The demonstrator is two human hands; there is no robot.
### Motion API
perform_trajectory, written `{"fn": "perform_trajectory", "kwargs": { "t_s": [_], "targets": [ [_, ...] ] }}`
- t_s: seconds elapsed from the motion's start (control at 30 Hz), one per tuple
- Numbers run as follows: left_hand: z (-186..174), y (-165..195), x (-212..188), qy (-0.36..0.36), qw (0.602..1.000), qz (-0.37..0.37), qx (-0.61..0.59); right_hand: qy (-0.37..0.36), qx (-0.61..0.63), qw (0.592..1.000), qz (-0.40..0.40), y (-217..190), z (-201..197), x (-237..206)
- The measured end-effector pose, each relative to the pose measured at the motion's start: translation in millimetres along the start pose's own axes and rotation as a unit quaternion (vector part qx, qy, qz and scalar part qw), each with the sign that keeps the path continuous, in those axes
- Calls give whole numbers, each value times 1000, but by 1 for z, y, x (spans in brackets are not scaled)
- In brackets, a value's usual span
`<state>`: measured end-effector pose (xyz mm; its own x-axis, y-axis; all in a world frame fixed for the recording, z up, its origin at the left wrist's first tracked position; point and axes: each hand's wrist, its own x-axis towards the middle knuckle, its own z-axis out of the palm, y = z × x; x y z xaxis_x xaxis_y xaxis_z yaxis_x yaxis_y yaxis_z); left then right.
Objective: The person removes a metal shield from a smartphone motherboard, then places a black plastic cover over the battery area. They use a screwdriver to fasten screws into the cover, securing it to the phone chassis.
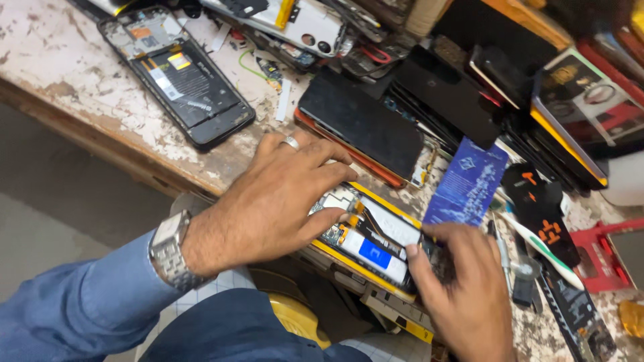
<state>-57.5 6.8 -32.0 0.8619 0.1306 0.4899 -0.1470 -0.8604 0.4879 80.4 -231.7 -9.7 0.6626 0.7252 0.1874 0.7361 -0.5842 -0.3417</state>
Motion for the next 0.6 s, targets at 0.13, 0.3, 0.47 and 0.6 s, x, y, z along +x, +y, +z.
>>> {"fn": "perform_trajectory", "kwargs": {
  "t_s": [0.13, 0.3, 0.47, 0.6],
  "targets": [
    [3, 9, -23, 50, 998, -41, -21, 48, -16, 997, -60, -8, 2, -7],
    [9, 6, -38, 89, 996, 21, -24, 30, 78, 990, -110, -27, -1, 2],
    [12, 3, -40, 83, 996, 42, -13, -9, 67, 984, -166, -42, 4, 20],
    [12, 4, -39, 90, 995, 48, -8, -18, 54, 979, -198, -43, 7, 25]
  ]
}}
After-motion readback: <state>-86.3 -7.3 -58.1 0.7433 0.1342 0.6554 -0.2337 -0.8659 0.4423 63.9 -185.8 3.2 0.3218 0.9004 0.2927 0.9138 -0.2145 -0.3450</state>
